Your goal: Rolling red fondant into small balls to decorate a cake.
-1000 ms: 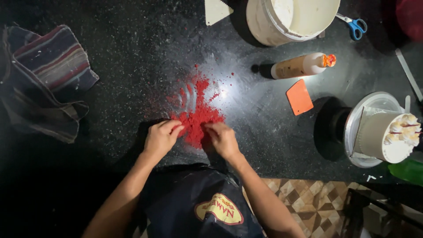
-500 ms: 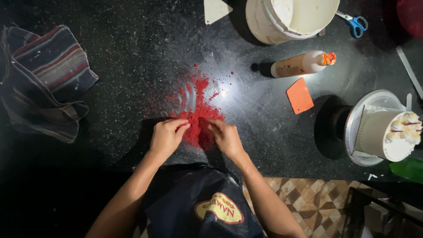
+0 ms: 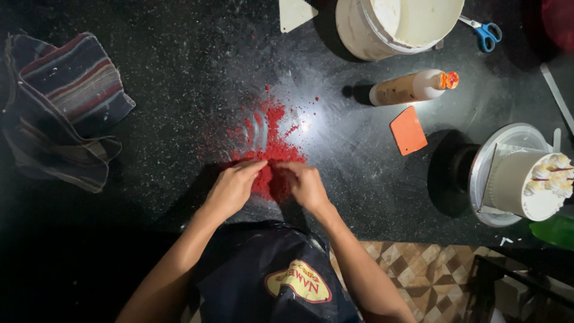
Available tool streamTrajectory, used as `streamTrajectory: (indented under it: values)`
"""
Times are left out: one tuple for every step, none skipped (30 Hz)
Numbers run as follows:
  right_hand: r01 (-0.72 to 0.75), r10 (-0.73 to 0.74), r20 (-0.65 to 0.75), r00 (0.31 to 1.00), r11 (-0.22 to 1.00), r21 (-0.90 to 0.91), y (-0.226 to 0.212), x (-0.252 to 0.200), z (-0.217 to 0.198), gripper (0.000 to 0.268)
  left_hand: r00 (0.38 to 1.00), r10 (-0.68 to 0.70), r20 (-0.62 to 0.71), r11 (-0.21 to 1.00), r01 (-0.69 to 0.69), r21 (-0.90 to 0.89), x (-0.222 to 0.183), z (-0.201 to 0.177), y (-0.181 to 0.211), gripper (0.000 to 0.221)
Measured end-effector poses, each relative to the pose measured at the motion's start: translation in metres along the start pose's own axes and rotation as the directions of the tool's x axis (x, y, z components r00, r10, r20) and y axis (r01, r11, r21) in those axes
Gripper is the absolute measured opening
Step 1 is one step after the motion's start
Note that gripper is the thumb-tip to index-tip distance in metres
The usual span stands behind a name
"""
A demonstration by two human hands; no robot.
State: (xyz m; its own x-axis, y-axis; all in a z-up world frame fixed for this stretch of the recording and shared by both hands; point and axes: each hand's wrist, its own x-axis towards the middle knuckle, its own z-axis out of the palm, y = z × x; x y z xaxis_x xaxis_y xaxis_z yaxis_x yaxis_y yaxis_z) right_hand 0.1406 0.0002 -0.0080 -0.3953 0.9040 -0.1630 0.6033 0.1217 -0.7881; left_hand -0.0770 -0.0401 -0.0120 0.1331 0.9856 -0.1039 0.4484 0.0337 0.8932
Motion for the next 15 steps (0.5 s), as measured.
streamTrajectory:
  values:
    - [-0.010, 0.011, 0.023, 1.000, 1.000, -0.016, -0.003, -0.002, -0.002, 0.028, 0.999, 0.052, 0.007, 0.999, -0.052, 0.003, -0.002, -0.001, -0.001, 0.033]
    - [-0.019, 0.021, 0.045, 0.999, 0.999, -0.033, -0.007, -0.002, -0.004, 0.031, 0.995, 0.102, -0.012, 0.991, -0.100, 0.091, -0.004, -0.004, -0.003, 0.032]
    - [0.015, -0.013, 0.038, 0.999, 0.998, -0.062, -0.010, -0.002, -0.007, 0.030, 0.988, 0.153, -0.027, 0.973, -0.146, 0.180, -0.006, -0.007, -0.005, 0.033]
    - [0.048, -0.045, 0.032, 0.998, 0.995, -0.091, -0.014, -0.003, -0.011, 0.030, 0.978, 0.204, -0.037, 0.945, -0.188, 0.267, -0.008, -0.008, -0.005, 0.034]
    - [0.080, -0.078, 0.028, 0.997, 0.990, -0.120, -0.017, -0.004, -0.014, 0.031, 0.994, 0.107, -0.035, 0.947, -0.091, 0.308, -0.014, -0.010, -0.004, 0.043]
    - [0.003, 0.001, 0.040, 0.999, 0.995, -0.101, -0.020, -0.005, -0.014, 0.042, 0.999, 0.013, -0.038, 0.938, 0.001, 0.348, -0.020, -0.013, -0.004, 0.054]
    - [-0.074, 0.079, 0.053, 0.995, 0.994, -0.083, -0.022, -0.007, -0.013, 0.055, 0.996, -0.080, -0.045, 0.918, 0.092, 0.387, -0.024, -0.014, -0.004, 0.065]
    - [-0.153, 0.158, 0.073, 0.985, 0.986, -0.063, -0.023, -0.011, -0.009, 0.068, 0.992, -0.112, -0.065, 0.930, 0.127, 0.344, -0.026, -0.010, -0.004, 0.066]
    - [-0.104, 0.109, 0.063, 0.992, 0.991, -0.084, -0.022, -0.013, -0.004, 0.063, 0.986, -0.144, -0.084, 0.940, 0.162, 0.299, -0.025, -0.004, -0.004, 0.066]
    - [-0.054, 0.060, 0.054, 0.997, 0.993, -0.105, -0.019, -0.014, 0.003, 0.058, 0.979, -0.177, -0.101, 0.947, 0.197, 0.254, -0.024, 0.001, -0.005, 0.067]
    - [-0.004, 0.010, 0.046, 0.999, 0.992, -0.127, -0.016, -0.014, 0.009, 0.053, 0.978, -0.200, -0.060, 0.955, 0.208, 0.212, -0.023, 0.005, -0.006, 0.064]
    - [-0.013, 0.019, 0.050, 0.999, 0.993, -0.116, -0.012, -0.013, 0.015, 0.047, 0.975, -0.219, -0.024, 0.961, 0.220, 0.168, -0.017, 0.011, -0.006, 0.061]
    - [-0.022, 0.028, 0.054, 0.998, 0.994, -0.105, -0.009, -0.012, 0.019, 0.042, 0.972, -0.237, 0.012, 0.964, 0.233, 0.124, -0.014, 0.016, -0.006, 0.058]
    - [-0.033, 0.038, 0.050, 0.998, 0.995, -0.096, -0.006, -0.011, 0.023, 0.037, 0.978, -0.207, -0.022, 0.971, 0.208, 0.118, -0.011, 0.019, -0.006, 0.060]
    - [-0.021, 0.024, 0.026, 0.999, 0.995, -0.093, -0.004, -0.010, 0.024, 0.040, 0.983, -0.176, -0.056, 0.977, 0.182, 0.113, -0.010, 0.020, -0.006, 0.062]
